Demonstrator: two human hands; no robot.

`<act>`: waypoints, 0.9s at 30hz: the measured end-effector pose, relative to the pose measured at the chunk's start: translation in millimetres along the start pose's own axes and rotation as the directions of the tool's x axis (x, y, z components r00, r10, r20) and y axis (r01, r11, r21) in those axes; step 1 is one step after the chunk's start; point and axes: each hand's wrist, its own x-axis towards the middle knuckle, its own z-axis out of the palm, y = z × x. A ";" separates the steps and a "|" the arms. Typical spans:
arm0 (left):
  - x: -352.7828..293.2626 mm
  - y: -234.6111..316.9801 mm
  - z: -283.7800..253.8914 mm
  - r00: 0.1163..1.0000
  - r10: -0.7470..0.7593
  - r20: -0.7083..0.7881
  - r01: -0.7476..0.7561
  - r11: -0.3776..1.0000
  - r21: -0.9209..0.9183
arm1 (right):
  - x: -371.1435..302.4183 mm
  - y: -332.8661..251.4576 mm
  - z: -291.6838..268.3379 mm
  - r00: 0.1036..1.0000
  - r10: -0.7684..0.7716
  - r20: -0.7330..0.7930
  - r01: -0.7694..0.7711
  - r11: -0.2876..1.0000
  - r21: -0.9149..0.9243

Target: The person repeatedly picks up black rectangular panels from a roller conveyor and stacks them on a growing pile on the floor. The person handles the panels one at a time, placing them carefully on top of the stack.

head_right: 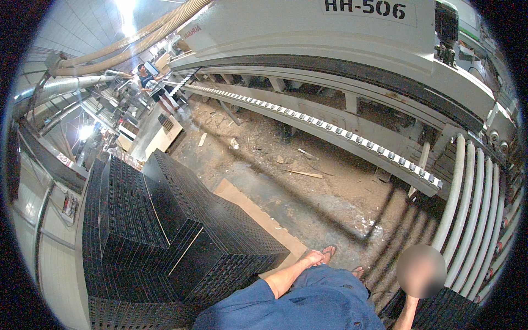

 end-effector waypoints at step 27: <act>16.3 -19.8 0.7 0.998 0.040 0.048 -0.032 0.987 -0.160 | -24.6 65.7 43.3 0.998 -0.038 0.052 0.033 0.994 0.103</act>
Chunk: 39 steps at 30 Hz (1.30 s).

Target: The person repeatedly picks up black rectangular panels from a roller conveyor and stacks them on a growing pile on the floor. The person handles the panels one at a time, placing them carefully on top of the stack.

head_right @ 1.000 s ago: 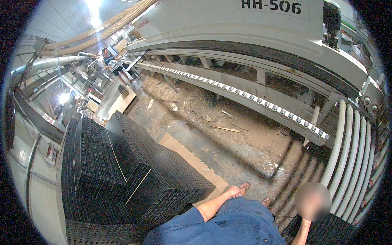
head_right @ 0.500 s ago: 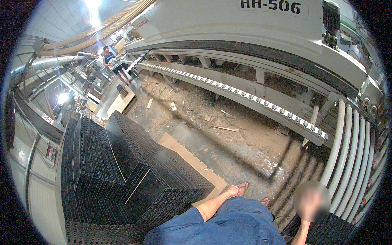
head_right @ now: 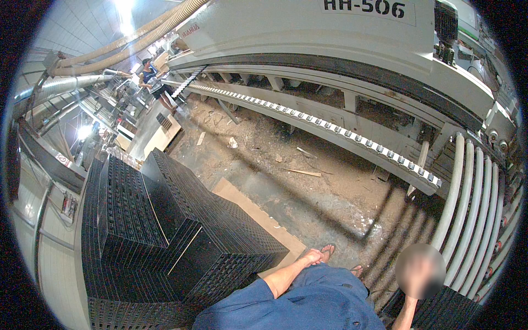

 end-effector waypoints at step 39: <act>29.7 -11.4 0.1 0.940 0.085 0.331 -0.295 0.689 0.662 | 5.5 -17.2 -9.1 1.000 -0.018 -0.011 0.017 0.995 -0.103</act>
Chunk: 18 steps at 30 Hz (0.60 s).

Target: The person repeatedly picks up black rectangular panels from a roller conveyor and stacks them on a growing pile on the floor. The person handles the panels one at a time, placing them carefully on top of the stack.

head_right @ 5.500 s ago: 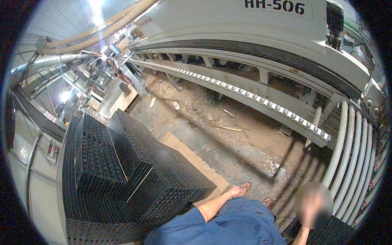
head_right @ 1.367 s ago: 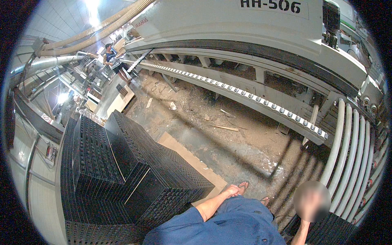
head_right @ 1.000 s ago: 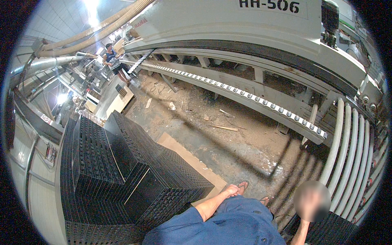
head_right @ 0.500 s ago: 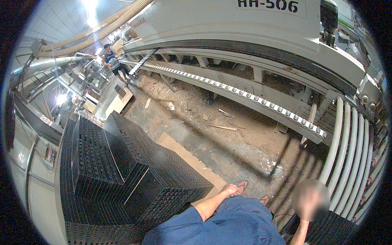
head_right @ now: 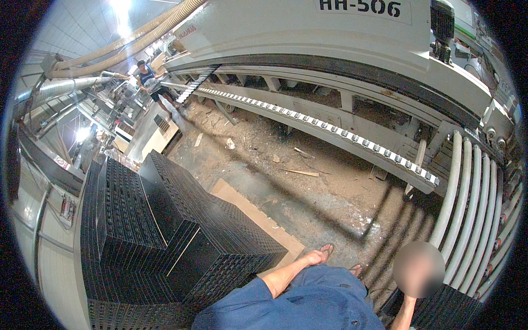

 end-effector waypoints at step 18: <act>41.6 46.3 40.3 0.944 0.199 0.262 -0.260 0.939 0.224 | -8.6 31.2 20.7 1.000 -0.003 0.023 0.000 0.992 0.126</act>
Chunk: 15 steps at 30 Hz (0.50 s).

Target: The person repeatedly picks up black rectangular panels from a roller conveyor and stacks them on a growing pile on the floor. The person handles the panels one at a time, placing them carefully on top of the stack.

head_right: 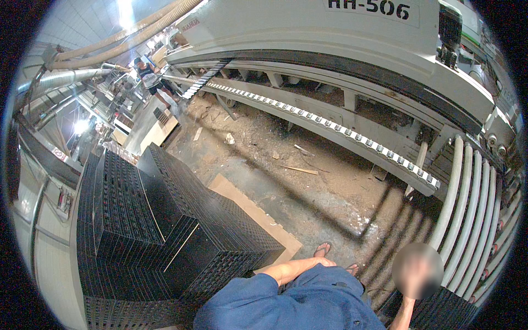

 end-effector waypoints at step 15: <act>7.3 0.4 2.4 0.999 0.035 0.022 -0.035 0.999 0.002 | 21.1 -51.7 -32.9 0.990 0.140 0.006 -0.140 0.990 0.021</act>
